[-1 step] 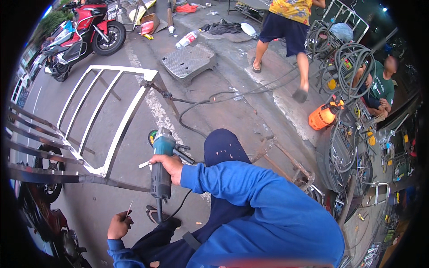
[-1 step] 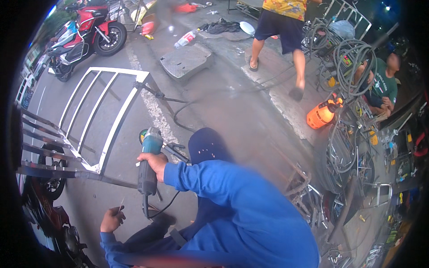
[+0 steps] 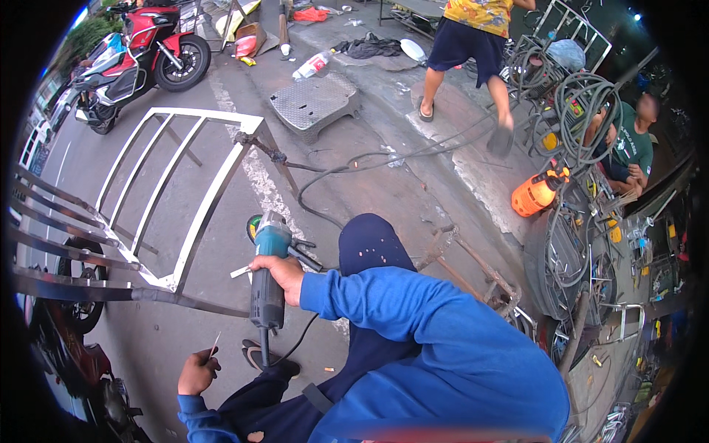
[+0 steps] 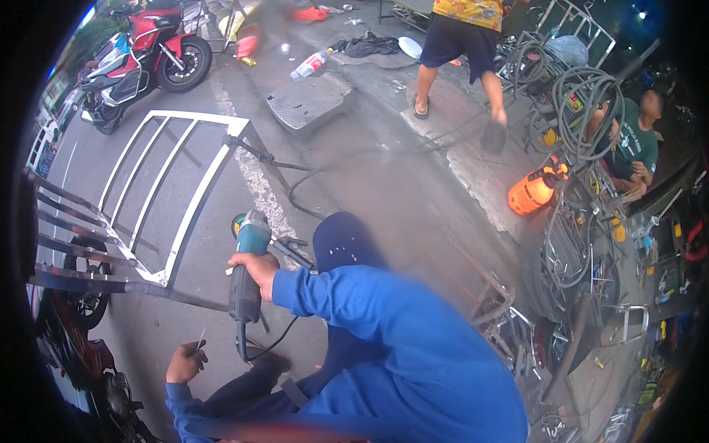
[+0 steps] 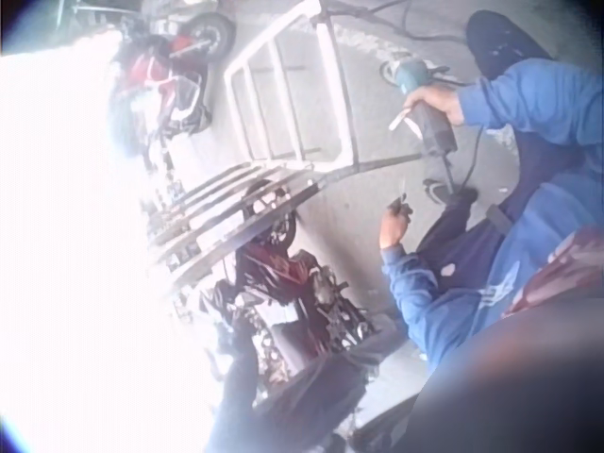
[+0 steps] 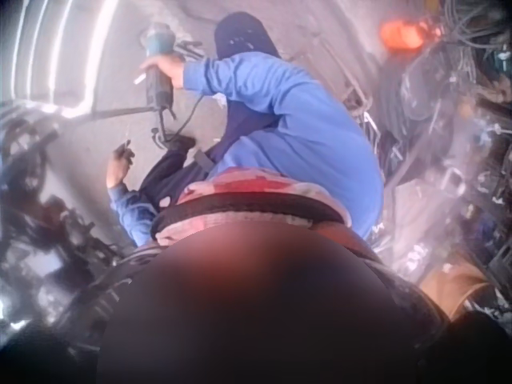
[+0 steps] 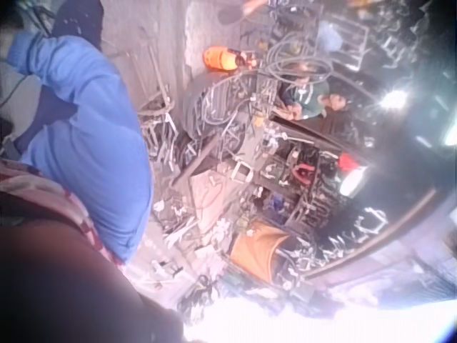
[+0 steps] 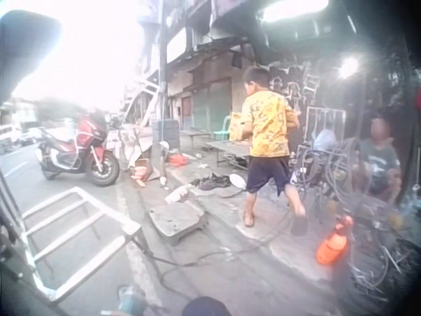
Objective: The person sits on the ground and uses an angle grinder to smooth a metal frame, then switches to a welding torch to join metal pieces. The person handles a welding rod and a metal frame throughout the process.
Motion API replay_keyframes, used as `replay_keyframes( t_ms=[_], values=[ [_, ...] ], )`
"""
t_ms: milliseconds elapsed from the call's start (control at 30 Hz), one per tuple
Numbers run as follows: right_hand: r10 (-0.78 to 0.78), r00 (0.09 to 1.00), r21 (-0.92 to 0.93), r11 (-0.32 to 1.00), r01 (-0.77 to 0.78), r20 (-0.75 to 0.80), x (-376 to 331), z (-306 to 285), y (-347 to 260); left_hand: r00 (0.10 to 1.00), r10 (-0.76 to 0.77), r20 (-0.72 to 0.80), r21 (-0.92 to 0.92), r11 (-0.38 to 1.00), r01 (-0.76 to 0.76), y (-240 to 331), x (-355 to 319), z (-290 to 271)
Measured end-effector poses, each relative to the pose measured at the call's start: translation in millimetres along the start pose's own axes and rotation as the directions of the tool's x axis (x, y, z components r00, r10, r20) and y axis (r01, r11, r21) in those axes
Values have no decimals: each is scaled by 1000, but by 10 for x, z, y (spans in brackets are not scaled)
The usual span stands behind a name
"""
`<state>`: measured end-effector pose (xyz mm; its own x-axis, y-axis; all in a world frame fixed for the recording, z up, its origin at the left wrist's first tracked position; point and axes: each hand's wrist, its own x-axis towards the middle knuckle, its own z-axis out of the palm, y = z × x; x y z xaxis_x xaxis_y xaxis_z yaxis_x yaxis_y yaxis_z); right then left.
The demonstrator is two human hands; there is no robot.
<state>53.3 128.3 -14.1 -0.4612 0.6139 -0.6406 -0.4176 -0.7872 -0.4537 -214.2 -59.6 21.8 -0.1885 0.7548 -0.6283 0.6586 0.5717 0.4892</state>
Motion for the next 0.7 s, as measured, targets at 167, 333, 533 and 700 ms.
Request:
replay_keyframes(
  t_ms=[167,333,533,700],
  values=[
    [4,1000,-13,1000,-3,23,-11,15,8,1000,24,-19,-11,1000,-24,-56,-14,-4],
    [20,1000,-15,1000,-20,11,20,7,46,1000,1,-26,-3,1000,-1,-66,-28,-11],
    [41,999,-35,999,-41,-15,98,-14,85,1000,4,-12,65,998,-3,-4,-55,-32],
    [39,999,-43,998,-39,-3,91,-18,79,1000,0,-21,109,994,2,15,-80,-32]
  ],
)
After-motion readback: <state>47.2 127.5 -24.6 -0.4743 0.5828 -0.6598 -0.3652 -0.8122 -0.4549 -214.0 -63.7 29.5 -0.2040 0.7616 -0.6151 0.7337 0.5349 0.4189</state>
